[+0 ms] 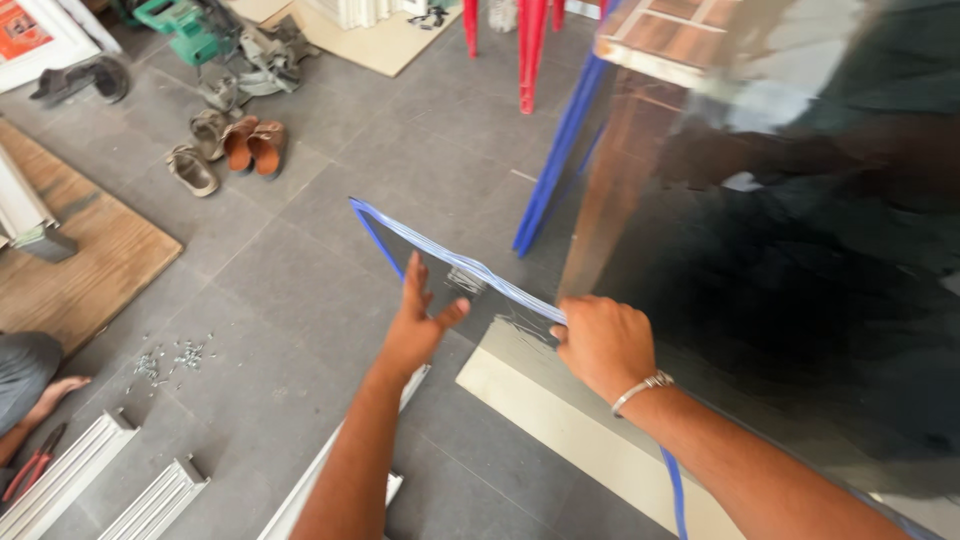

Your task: The person applies blue edge tape to the perimeter of a large glass panel. They press the tape along the edges, reposition the glass to access different sides, and trim excess tape with a utility knife.

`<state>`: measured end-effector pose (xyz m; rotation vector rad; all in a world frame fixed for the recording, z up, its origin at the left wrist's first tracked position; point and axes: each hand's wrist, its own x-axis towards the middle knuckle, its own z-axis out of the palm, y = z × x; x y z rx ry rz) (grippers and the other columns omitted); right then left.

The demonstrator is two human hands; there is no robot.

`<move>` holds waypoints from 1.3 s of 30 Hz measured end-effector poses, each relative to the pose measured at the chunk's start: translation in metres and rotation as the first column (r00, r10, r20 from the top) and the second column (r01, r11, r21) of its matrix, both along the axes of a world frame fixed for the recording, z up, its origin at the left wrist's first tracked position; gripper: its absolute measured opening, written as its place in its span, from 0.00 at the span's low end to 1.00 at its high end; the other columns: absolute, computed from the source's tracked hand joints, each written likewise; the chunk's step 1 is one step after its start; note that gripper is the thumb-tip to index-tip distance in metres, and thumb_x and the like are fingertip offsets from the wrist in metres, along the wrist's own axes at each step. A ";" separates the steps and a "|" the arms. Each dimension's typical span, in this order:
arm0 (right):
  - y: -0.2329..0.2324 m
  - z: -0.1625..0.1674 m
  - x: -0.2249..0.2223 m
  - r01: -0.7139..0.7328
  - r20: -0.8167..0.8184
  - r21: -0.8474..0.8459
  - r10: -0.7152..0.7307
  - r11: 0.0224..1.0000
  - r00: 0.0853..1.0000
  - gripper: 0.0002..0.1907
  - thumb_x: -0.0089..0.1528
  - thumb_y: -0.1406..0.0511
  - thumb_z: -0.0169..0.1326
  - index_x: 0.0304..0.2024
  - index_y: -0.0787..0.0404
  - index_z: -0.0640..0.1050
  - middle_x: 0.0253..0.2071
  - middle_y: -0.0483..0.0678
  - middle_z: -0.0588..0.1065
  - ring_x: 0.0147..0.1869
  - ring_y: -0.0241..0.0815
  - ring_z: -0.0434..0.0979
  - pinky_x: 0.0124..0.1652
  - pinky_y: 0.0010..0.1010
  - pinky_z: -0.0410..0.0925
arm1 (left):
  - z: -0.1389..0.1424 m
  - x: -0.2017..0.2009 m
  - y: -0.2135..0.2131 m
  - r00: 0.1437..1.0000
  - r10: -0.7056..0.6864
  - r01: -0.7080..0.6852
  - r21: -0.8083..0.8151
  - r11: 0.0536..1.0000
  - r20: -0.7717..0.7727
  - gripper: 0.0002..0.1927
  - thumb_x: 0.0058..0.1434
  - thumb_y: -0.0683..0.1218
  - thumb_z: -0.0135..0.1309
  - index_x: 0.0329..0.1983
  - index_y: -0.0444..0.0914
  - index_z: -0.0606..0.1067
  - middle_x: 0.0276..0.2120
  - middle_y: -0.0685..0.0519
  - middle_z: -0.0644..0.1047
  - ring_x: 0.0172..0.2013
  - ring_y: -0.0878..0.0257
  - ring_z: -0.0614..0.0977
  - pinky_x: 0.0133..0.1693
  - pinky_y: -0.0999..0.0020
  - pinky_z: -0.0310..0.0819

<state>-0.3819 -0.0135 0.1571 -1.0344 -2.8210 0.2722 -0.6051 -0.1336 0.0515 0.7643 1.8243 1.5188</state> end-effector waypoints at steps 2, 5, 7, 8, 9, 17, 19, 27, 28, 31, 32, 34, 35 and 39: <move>0.000 -0.010 -0.010 0.004 0.050 -0.023 -0.003 1.000 0.999 0.08 0.57 0.60 0.62 0.30 0.57 0.80 0.31 0.50 0.79 0.36 0.54 0.81 0.35 0.46 0.72 | -0.007 0.000 -0.011 0.999 0.021 -0.022 -0.039 0.999 -0.026 0.59 0.54 0.50 0.65 0.79 0.46 0.38 0.76 0.43 0.49 0.73 0.41 0.57 0.64 0.49 0.64; -0.004 -0.019 -0.017 0.013 0.069 -0.038 -0.011 0.999 0.998 0.09 0.57 0.59 0.61 0.31 0.57 0.80 0.31 0.49 0.79 0.35 0.54 0.81 0.35 0.45 0.72 | -0.004 -0.007 -0.027 0.983 0.083 -0.107 -0.143 0.984 -0.163 0.57 0.55 0.50 0.66 0.78 0.46 0.41 0.75 0.42 0.55 0.72 0.43 0.61 0.65 0.52 0.62; -0.008 -0.022 -0.019 0.017 0.065 -0.019 -0.016 1.000 0.998 0.09 0.56 0.58 0.61 0.31 0.56 0.80 0.31 0.49 0.79 0.35 0.54 0.81 0.35 0.45 0.72 | 0.004 -0.015 -0.032 0.949 0.126 -0.188 -0.196 0.962 -0.290 0.55 0.55 0.49 0.66 0.78 0.45 0.44 0.74 0.42 0.57 0.71 0.44 0.64 0.65 0.52 0.62; -0.010 -0.023 -0.019 0.015 0.064 -0.011 -0.014 1.000 0.998 0.09 0.56 0.58 0.62 0.31 0.56 0.80 0.31 0.48 0.79 0.36 0.54 0.81 0.36 0.45 0.73 | 0.010 -0.019 -0.033 0.925 0.145 -0.229 -0.210 0.950 -0.352 0.55 0.56 0.49 0.66 0.78 0.45 0.44 0.73 0.41 0.58 0.70 0.44 0.64 0.65 0.52 0.64; -0.011 -0.023 -0.019 0.040 0.065 -0.024 -0.039 0.999 0.997 0.09 0.56 0.58 0.61 0.32 0.55 0.81 0.31 0.48 0.80 0.36 0.54 0.81 0.36 0.45 0.73 | 0.016 -0.022 -0.033 0.896 0.165 -0.274 -0.221 0.936 -0.412 0.54 0.56 0.49 0.66 0.78 0.44 0.45 0.72 0.41 0.59 0.70 0.44 0.65 0.64 0.52 0.65; -0.001 -0.023 -0.017 0.061 0.051 -0.049 -0.059 0.997 0.997 0.10 0.57 0.56 0.61 0.33 0.54 0.81 0.33 0.46 0.80 0.38 0.53 0.82 0.37 0.44 0.74 | 0.050 -0.080 0.006 0.565 -0.255 -0.436 -0.546 0.715 -0.785 0.56 0.54 0.48 0.66 0.78 0.48 0.44 0.77 0.53 0.46 0.73 0.52 0.55 0.66 0.48 0.56; 0.003 -0.024 -0.016 0.035 0.021 -0.073 -0.034 0.997 0.999 0.10 0.56 0.56 0.61 0.34 0.53 0.81 0.33 0.47 0.80 0.38 0.54 0.82 0.36 0.45 0.74 | 0.044 -0.092 0.010 0.508 -0.349 -0.422 -0.580 0.696 -0.788 0.53 0.55 0.49 0.65 0.77 0.48 0.45 0.76 0.55 0.46 0.73 0.54 0.54 0.66 0.47 0.55; 0.027 -0.045 -0.023 -0.029 -0.029 -0.163 0.024 0.986 0.999 0.10 0.56 0.57 0.62 0.32 0.55 0.80 0.34 0.51 0.80 0.40 0.57 0.82 0.39 0.49 0.73 | 0.045 -0.103 0.018 0.503 -0.488 -0.428 -0.697 0.576 -0.713 0.46 0.60 0.48 0.60 0.76 0.51 0.48 0.77 0.56 0.49 0.72 0.58 0.60 0.65 0.52 0.61; 0.030 -0.048 -0.024 -0.049 -0.057 -0.169 0.040 0.984 0.998 0.09 0.57 0.58 0.62 0.32 0.55 0.80 0.33 0.51 0.80 0.40 0.57 0.82 0.39 0.50 0.73 | 0.051 -0.101 0.022 0.528 -0.501 -0.430 -0.725 0.538 -0.686 0.46 0.59 0.46 0.59 0.76 0.52 0.47 0.77 0.57 0.48 0.71 0.58 0.61 0.64 0.52 0.62; 0.032 -0.052 -0.024 -0.116 -0.122 -0.121 0.101 0.986 0.987 0.08 0.56 0.60 0.62 0.31 0.57 0.79 0.31 0.52 0.80 0.37 0.57 0.82 0.37 0.48 0.73 | 0.071 -0.094 0.035 0.588 -0.531 -0.434 -0.792 0.430 -0.610 0.48 0.59 0.43 0.58 0.78 0.52 0.45 0.77 0.59 0.48 0.70 0.58 0.63 0.63 0.53 0.65; 0.032 -0.052 -0.023 -0.147 -0.138 -0.108 0.131 0.983 0.982 0.07 0.56 0.61 0.62 0.31 0.57 0.79 0.30 0.52 0.79 0.37 0.57 0.82 0.37 0.48 0.74 | 0.076 -0.091 0.036 0.605 -0.549 -0.431 -0.817 0.384 -0.577 0.49 0.59 0.44 0.59 0.78 0.52 0.46 0.77 0.60 0.49 0.71 0.59 0.63 0.64 0.53 0.65; 0.029 -0.051 -0.023 -0.158 -0.096 -0.106 0.148 0.982 0.984 0.07 0.56 0.62 0.62 0.31 0.58 0.78 0.30 0.52 0.79 0.36 0.56 0.82 0.37 0.46 0.74 | 0.081 -0.087 0.037 0.624 -0.560 -0.437 -0.838 0.327 -0.545 0.50 0.58 0.44 0.60 0.78 0.51 0.46 0.77 0.60 0.50 0.71 0.59 0.63 0.64 0.53 0.65; 0.028 -0.051 -0.024 -0.160 -0.071 -0.098 0.153 0.982 0.986 0.07 0.57 0.62 0.61 0.31 0.58 0.78 0.31 0.51 0.79 0.36 0.55 0.83 0.37 0.44 0.74 | 0.081 -0.085 0.037 0.628 -0.551 -0.444 -0.835 0.326 -0.549 0.51 0.57 0.42 0.61 0.78 0.51 0.45 0.77 0.60 0.49 0.71 0.59 0.63 0.64 0.54 0.65; 0.030 -0.053 -0.025 -0.157 -0.053 -0.108 0.152 0.982 0.987 0.09 0.57 0.60 0.61 0.32 0.57 0.78 0.32 0.52 0.79 0.38 0.55 0.82 0.37 0.46 0.74 | 0.072 -0.087 0.032 0.526 -0.534 -0.492 -0.749 0.443 -0.662 0.52 0.56 0.41 0.61 0.78 0.51 0.45 0.76 0.58 0.49 0.69 0.57 0.64 0.62 0.52 0.63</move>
